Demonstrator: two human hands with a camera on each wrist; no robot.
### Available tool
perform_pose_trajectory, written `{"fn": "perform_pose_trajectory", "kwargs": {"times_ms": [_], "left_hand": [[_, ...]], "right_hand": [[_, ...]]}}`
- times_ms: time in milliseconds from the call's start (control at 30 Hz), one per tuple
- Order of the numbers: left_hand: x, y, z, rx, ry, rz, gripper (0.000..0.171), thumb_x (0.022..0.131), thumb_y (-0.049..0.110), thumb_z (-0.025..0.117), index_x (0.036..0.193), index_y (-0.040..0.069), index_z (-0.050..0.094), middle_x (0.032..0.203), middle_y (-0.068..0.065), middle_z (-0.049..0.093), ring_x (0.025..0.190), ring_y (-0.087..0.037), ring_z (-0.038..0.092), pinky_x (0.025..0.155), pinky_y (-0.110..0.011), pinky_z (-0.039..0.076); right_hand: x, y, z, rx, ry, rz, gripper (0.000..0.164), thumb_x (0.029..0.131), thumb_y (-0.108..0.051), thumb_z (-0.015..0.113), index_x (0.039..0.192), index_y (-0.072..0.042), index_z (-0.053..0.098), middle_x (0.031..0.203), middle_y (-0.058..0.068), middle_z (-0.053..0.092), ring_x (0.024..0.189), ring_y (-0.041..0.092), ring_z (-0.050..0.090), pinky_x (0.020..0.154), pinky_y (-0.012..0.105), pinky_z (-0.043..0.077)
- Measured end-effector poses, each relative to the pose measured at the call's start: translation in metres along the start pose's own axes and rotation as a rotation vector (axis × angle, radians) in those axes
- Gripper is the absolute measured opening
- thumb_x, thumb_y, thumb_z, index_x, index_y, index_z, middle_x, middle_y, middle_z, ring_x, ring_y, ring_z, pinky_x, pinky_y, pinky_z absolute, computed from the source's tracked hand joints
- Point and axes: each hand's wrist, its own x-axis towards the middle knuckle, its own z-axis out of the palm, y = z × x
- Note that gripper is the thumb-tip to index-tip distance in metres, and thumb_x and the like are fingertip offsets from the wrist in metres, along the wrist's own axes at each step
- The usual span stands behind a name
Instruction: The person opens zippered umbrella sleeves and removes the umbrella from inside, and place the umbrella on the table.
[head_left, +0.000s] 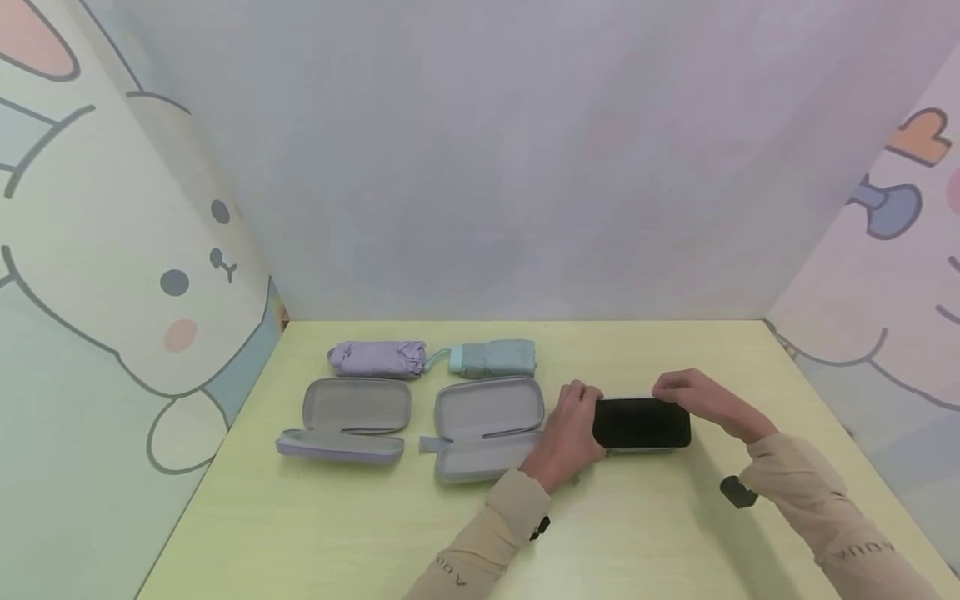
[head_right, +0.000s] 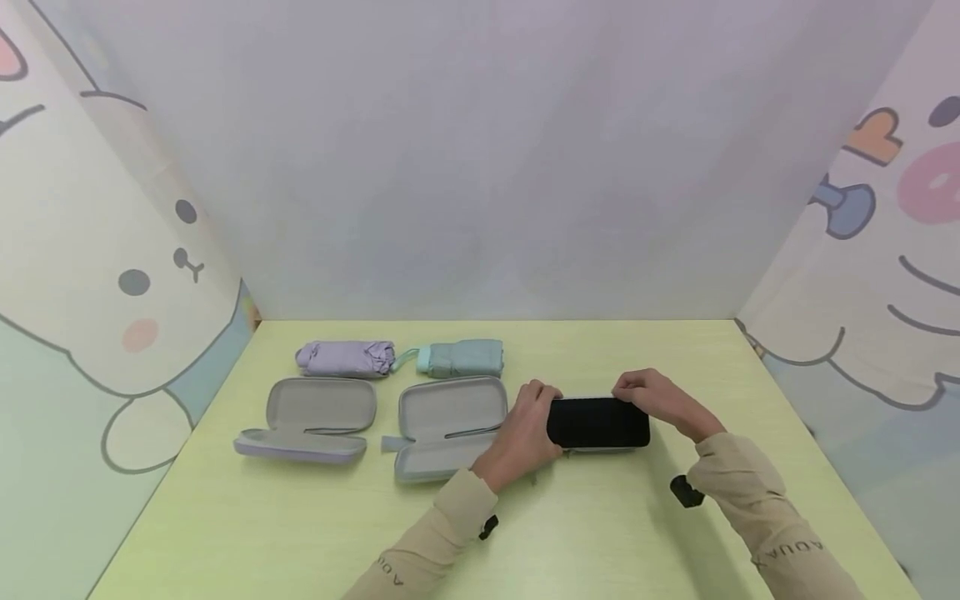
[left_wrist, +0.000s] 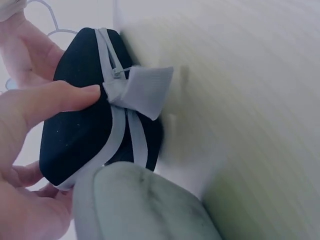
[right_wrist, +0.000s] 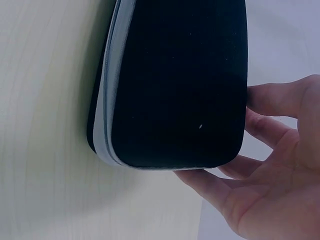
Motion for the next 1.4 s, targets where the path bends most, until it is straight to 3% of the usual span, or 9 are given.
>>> {"fn": "perform_pose_trajectory", "kwargs": {"times_ms": [200, 367, 533, 667, 800, 933, 1100, 1200, 1400], "left_hand": [[-0.002, -0.001, 0.002, -0.063, 0.033, 0.002, 0.063, 0.061, 0.010, 0.086, 0.117, 0.009, 0.056, 0.107, -0.001, 0.049, 0.098, -0.012, 0.049, 0.075, -0.013, 0.045], [-0.003, -0.002, 0.002, -0.064, 0.039, 0.012, 0.064, 0.060, 0.004, 0.083, 0.116, 0.011, 0.054, 0.104, 0.000, 0.049, 0.094, -0.012, 0.049, 0.068, -0.013, 0.045], [-0.009, -0.002, 0.002, -0.037, 0.031, 0.053, 0.058, 0.066, 0.003, 0.078, 0.117, 0.015, 0.052, 0.105, 0.001, 0.048, 0.093, -0.011, 0.047, 0.063, -0.013, 0.042], [-0.016, 0.000, -0.001, -0.042, 0.064, 0.102, 0.050, 0.070, -0.001, 0.073, 0.114, 0.016, 0.056, 0.104, 0.003, 0.047, 0.093, -0.010, 0.046, 0.060, -0.011, 0.039], [-0.024, 0.003, -0.004, -0.052, 0.108, 0.144, 0.045, 0.072, -0.004, 0.068, 0.110, 0.018, 0.062, 0.099, 0.004, 0.048, 0.091, -0.010, 0.045, 0.057, -0.007, 0.035], [-0.033, 0.005, -0.004, -0.076, 0.137, 0.165, 0.044, 0.073, -0.006, 0.065, 0.109, 0.018, 0.066, 0.096, 0.004, 0.047, 0.087, -0.009, 0.044, 0.054, -0.006, 0.032], [-0.044, 0.007, -0.003, -0.112, 0.149, 0.198, 0.043, 0.072, -0.006, 0.064, 0.108, 0.019, 0.069, 0.094, 0.003, 0.048, 0.081, -0.008, 0.045, 0.054, -0.007, 0.031], [-0.052, 0.008, -0.004, -0.089, 0.147, 0.233, 0.043, 0.073, -0.004, 0.066, 0.109, 0.021, 0.069, 0.093, 0.002, 0.050, 0.080, -0.007, 0.046, 0.059, -0.007, 0.035], [-0.066, 0.007, -0.003, -0.081, 0.121, 0.284, 0.041, 0.080, -0.001, 0.068, 0.114, 0.022, 0.069, 0.091, 0.003, 0.050, 0.079, -0.005, 0.047, 0.067, -0.006, 0.038]], "right_hand": [[0.007, -0.001, 0.000, -0.017, -0.034, 0.001, 0.023, 0.098, -0.021, 0.048, 0.090, -0.010, 0.067, 0.087, 0.002, 0.061, 0.086, 0.019, 0.052, 0.078, 0.036, 0.042], [0.009, 0.001, 0.000, -0.025, -0.026, 0.018, 0.026, 0.097, -0.022, 0.047, 0.095, -0.010, 0.070, 0.089, 0.002, 0.065, 0.085, 0.018, 0.055, 0.076, 0.034, 0.044], [0.007, 0.005, 0.003, -0.010, -0.001, 0.005, 0.021, 0.092, -0.024, 0.058, 0.099, -0.008, 0.069, 0.095, 0.005, 0.066, 0.091, 0.021, 0.055, 0.077, 0.035, 0.045], [0.006, 0.011, 0.005, 0.040, -0.010, -0.050, 0.020, 0.085, -0.014, 0.067, 0.102, -0.004, 0.067, 0.101, 0.009, 0.065, 0.090, 0.022, 0.059, 0.073, 0.034, 0.048], [0.004, 0.016, 0.008, 0.008, -0.020, -0.156, 0.028, 0.078, -0.003, 0.071, 0.104, -0.004, 0.064, 0.104, 0.011, 0.064, 0.090, 0.022, 0.060, 0.075, 0.038, 0.050], [0.003, 0.019, 0.011, -0.106, 0.021, -0.235, 0.039, 0.070, 0.000, 0.078, 0.106, -0.008, 0.062, 0.105, 0.008, 0.062, 0.098, 0.025, 0.056, 0.085, 0.046, 0.046], [-0.001, 0.022, 0.018, -0.164, 0.069, -0.233, 0.055, 0.063, -0.002, 0.084, 0.111, -0.011, 0.059, 0.111, 0.012, 0.060, 0.102, 0.031, 0.054, 0.082, 0.048, 0.046], [-0.003, 0.023, 0.023, -0.186, 0.089, -0.206, 0.063, 0.060, -0.007, 0.087, 0.115, -0.013, 0.058, 0.114, 0.012, 0.059, 0.105, 0.032, 0.054, 0.083, 0.048, 0.045], [-0.007, 0.029, 0.026, -0.168, 0.127, -0.238, 0.068, 0.059, -0.006, 0.087, 0.120, -0.011, 0.056, 0.117, 0.012, 0.057, 0.107, 0.035, 0.052, 0.082, 0.052, 0.046]]}}
